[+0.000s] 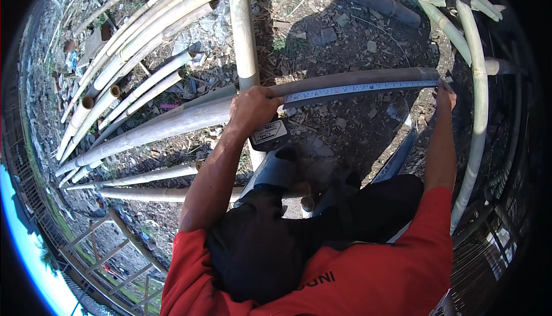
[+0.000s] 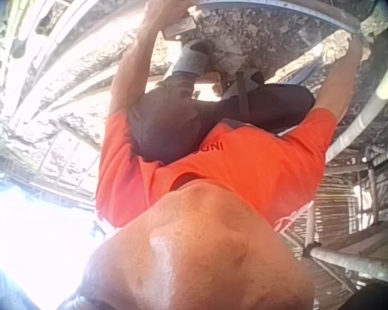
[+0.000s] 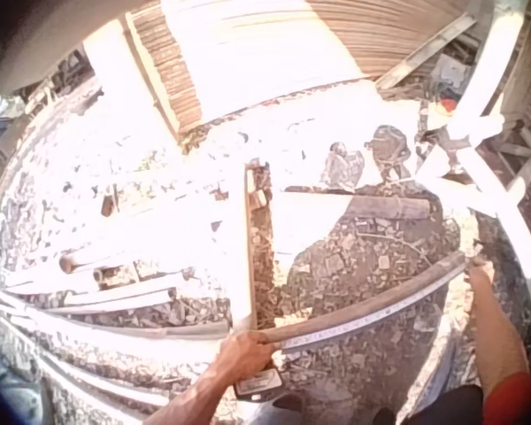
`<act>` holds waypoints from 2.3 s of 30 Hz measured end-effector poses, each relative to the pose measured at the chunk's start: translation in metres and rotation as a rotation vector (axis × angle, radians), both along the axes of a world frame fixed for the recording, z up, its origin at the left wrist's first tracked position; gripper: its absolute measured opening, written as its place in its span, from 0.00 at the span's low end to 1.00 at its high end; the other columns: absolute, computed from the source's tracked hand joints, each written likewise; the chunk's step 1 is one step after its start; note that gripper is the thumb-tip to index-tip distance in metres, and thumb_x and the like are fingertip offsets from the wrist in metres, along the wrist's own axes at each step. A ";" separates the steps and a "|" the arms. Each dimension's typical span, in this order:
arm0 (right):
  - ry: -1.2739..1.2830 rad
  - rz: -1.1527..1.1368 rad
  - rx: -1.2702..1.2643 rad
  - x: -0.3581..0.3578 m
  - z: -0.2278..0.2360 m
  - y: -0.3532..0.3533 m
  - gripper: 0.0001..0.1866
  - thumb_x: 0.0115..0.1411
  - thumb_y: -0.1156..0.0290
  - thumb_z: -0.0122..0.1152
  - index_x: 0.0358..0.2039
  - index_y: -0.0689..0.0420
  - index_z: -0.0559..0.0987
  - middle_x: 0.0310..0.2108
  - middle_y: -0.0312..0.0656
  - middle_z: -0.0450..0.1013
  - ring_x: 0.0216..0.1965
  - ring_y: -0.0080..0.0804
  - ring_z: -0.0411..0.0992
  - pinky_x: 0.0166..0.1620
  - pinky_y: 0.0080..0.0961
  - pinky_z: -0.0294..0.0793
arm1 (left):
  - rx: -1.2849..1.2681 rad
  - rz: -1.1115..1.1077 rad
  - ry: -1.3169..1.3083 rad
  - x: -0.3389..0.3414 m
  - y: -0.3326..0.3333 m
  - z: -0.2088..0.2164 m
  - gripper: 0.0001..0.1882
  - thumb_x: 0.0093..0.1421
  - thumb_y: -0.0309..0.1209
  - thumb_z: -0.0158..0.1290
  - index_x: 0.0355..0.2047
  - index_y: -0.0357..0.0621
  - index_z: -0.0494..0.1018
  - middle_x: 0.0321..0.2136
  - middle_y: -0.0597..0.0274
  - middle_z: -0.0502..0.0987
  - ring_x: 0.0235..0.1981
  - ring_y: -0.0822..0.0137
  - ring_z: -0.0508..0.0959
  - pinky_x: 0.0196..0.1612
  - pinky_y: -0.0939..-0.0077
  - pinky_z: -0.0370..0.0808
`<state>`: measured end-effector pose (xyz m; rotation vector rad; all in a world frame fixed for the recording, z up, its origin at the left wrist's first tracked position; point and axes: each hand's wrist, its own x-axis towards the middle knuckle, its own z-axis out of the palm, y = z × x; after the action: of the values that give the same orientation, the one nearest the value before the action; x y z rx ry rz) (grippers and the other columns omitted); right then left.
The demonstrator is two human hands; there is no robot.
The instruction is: The person measures a bamboo pole using a tape measure, cuts off a section with a hand saw, and then splits and carves bamboo pieces using a blade.
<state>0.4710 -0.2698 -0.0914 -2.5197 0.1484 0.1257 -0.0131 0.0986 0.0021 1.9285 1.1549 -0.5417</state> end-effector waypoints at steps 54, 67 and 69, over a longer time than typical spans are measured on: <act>0.506 1.282 -0.150 -0.322 0.047 0.279 0.15 0.52 0.57 0.76 0.36 0.50 0.84 0.41 0.40 0.83 0.48 0.41 0.79 0.57 0.38 0.73 | -0.270 -0.117 -0.149 -0.052 -0.022 -0.016 0.19 0.62 0.46 0.58 0.46 0.49 0.84 0.42 0.44 0.84 0.46 0.43 0.83 0.52 0.51 0.78; 0.546 1.255 -0.156 -0.325 0.049 0.283 0.16 0.50 0.57 0.76 0.35 0.51 0.84 0.43 0.38 0.83 0.49 0.41 0.79 0.59 0.36 0.72 | -0.226 -0.258 -0.115 -0.099 -0.080 -0.082 0.19 0.60 0.45 0.59 0.40 0.41 0.84 0.41 0.40 0.83 0.45 0.41 0.83 0.50 0.51 0.80; 0.532 1.262 -0.133 -0.325 0.046 0.280 0.16 0.50 0.57 0.76 0.35 0.51 0.84 0.43 0.39 0.83 0.49 0.41 0.79 0.59 0.36 0.72 | -0.164 -0.304 -0.033 -0.105 -0.078 -0.069 0.20 0.60 0.46 0.61 0.40 0.40 0.84 0.42 0.42 0.83 0.46 0.41 0.83 0.50 0.51 0.79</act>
<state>0.1459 0.0106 -0.0450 -2.2435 -1.2555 1.2831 -0.1186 0.0203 -0.0672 1.9715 0.7738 -0.7392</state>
